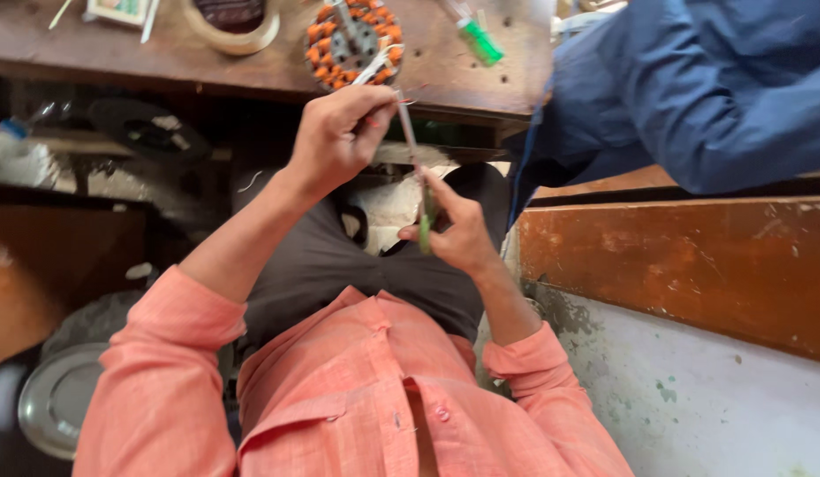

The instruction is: The person sits on the floor and works on a circular copper-wound stator. They use scissors to cut wires, a screwdriver to adjust the component, and their hands to twist and arrange the windings. The person repeatedly cuts and manipulates the wires throughout the clip.

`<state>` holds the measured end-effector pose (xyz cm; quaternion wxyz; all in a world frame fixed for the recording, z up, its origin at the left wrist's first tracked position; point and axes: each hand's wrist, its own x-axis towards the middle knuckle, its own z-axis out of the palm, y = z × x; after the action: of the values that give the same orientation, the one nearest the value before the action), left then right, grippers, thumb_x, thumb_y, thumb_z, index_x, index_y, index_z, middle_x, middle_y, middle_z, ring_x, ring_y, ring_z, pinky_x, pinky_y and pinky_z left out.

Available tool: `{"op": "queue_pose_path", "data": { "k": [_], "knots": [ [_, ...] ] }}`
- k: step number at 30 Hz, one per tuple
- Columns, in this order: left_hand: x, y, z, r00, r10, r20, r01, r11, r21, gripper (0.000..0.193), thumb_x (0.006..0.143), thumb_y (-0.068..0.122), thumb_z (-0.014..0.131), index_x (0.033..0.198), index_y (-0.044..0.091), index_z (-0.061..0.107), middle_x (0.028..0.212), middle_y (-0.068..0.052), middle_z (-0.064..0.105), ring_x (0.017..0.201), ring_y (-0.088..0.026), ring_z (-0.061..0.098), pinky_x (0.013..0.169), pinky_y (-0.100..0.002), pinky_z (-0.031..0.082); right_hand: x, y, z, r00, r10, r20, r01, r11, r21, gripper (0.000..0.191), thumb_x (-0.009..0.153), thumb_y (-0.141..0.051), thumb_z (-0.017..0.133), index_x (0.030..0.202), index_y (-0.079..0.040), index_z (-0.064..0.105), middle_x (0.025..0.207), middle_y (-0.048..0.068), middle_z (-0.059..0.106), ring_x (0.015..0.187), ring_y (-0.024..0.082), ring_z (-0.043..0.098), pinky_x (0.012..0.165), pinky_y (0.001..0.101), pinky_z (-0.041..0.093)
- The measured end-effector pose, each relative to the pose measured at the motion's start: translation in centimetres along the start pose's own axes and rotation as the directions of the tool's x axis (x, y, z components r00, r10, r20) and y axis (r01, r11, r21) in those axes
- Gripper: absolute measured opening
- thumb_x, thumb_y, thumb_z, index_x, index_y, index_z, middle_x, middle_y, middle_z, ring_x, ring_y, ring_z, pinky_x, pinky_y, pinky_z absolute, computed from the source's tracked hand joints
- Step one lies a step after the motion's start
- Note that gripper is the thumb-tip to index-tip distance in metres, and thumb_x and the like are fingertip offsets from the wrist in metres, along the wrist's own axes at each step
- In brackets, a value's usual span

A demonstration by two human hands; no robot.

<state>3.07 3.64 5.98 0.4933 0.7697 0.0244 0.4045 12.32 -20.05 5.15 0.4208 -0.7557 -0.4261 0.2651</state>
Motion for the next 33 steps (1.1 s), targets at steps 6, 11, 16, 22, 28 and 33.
{"op": "queue_pose_path", "data": {
  "k": [6, 11, 16, 22, 28, 33],
  "knots": [
    [0.0, 0.2, -0.2, 0.999, 0.026, -0.042, -0.028, 0.998, -0.061, 0.016, 0.099, -0.003, 0.069, 0.115, 0.001, 0.068, 0.097, -0.013, 0.072, 0.083, -0.025, 0.073, 0.074, -0.032, 0.057, 0.0, 0.3, 0.3, 1.000, -0.027, 0.003, 0.027, 1.000, -0.008, 0.096, 0.074, -0.011, 0.096, 0.155, -0.001, 0.045, 0.087, 0.001, 0.064, 0.078, 0.005, 0.063, 0.070, 0.0228, 0.056],
    [0.2, 0.3, -0.2, 0.999, 0.007, -0.038, -0.009, 0.999, -0.053, 0.013, 0.100, -0.002, 0.071, 0.113, 0.001, 0.068, 0.096, -0.014, 0.072, 0.082, -0.027, 0.072, 0.073, -0.032, 0.056, -0.1, 0.1, 0.2, 0.999, -0.049, 0.003, 0.049, 0.999, -0.007, 0.098, 0.075, -0.011, 0.095, 0.157, 0.000, 0.043, 0.090, 0.002, 0.064, 0.081, 0.006, 0.063, 0.072, 0.0233, 0.056],
    [0.2, 0.4, -0.1, 0.999, -0.009, -0.034, 0.007, 0.998, -0.064, 0.010, 0.101, -0.002, 0.069, 0.111, 0.001, 0.068, 0.094, -0.013, 0.070, 0.081, -0.026, 0.071, 0.072, -0.032, 0.056, 0.0, 0.0, 0.3, 0.997, -0.067, -0.024, 0.064, 0.993, -0.097, 0.098, 0.074, -0.012, 0.096, 0.155, -0.001, 0.043, 0.090, 0.002, 0.065, 0.080, 0.007, 0.063, 0.070, 0.0233, 0.057],
    [0.4, 0.7, 0.5, 0.997, -0.065, -0.031, 0.063, 0.996, -0.056, 0.009, 0.100, -0.001, 0.068, 0.108, 0.000, 0.068, 0.089, -0.013, 0.069, 0.069, -0.022, 0.067, 0.065, -0.031, 0.053, 0.0, -0.3, 0.4, 0.974, -0.183, -0.131, 0.142, 0.952, -0.272, 0.089, 0.077, -0.012, 0.093, 0.153, -0.002, 0.048, 0.088, 0.009, 0.064, 0.076, 0.014, 0.063, 0.073, 0.0289, 0.057],
    [0.4, 1.0, 0.8, 0.993, -0.104, -0.057, 0.100, 0.993, -0.065, 0.009, 0.099, 0.000, 0.068, 0.109, 0.000, 0.069, 0.089, -0.013, 0.069, 0.072, -0.022, 0.069, 0.067, -0.032, 0.055, 0.6, 0.0, 1.4, 0.936, -0.290, -0.201, 0.164, 0.861, -0.480, 0.088, 0.080, -0.019, 0.093, 0.151, 0.000, 0.045, 0.088, 0.014, 0.063, 0.070, 0.025, 0.063, 0.066, 0.0352, 0.053],
    [0.6, 0.9, 1.3, 0.995, -0.067, -0.067, 0.064, 0.997, -0.045, 0.008, 0.099, -0.001, 0.070, 0.107, 0.001, 0.068, 0.089, -0.014, 0.069, 0.073, -0.026, 0.069, 0.068, -0.033, 0.054, 0.6, -0.4, 1.4, 0.943, -0.251, -0.218, 0.132, 0.884, -0.449, 0.091, 0.079, -0.025, 0.095, 0.151, 0.002, 0.046, 0.089, 0.014, 0.065, 0.070, 0.022, 0.066, 0.067, 0.0341, 0.056]
  ]
}}
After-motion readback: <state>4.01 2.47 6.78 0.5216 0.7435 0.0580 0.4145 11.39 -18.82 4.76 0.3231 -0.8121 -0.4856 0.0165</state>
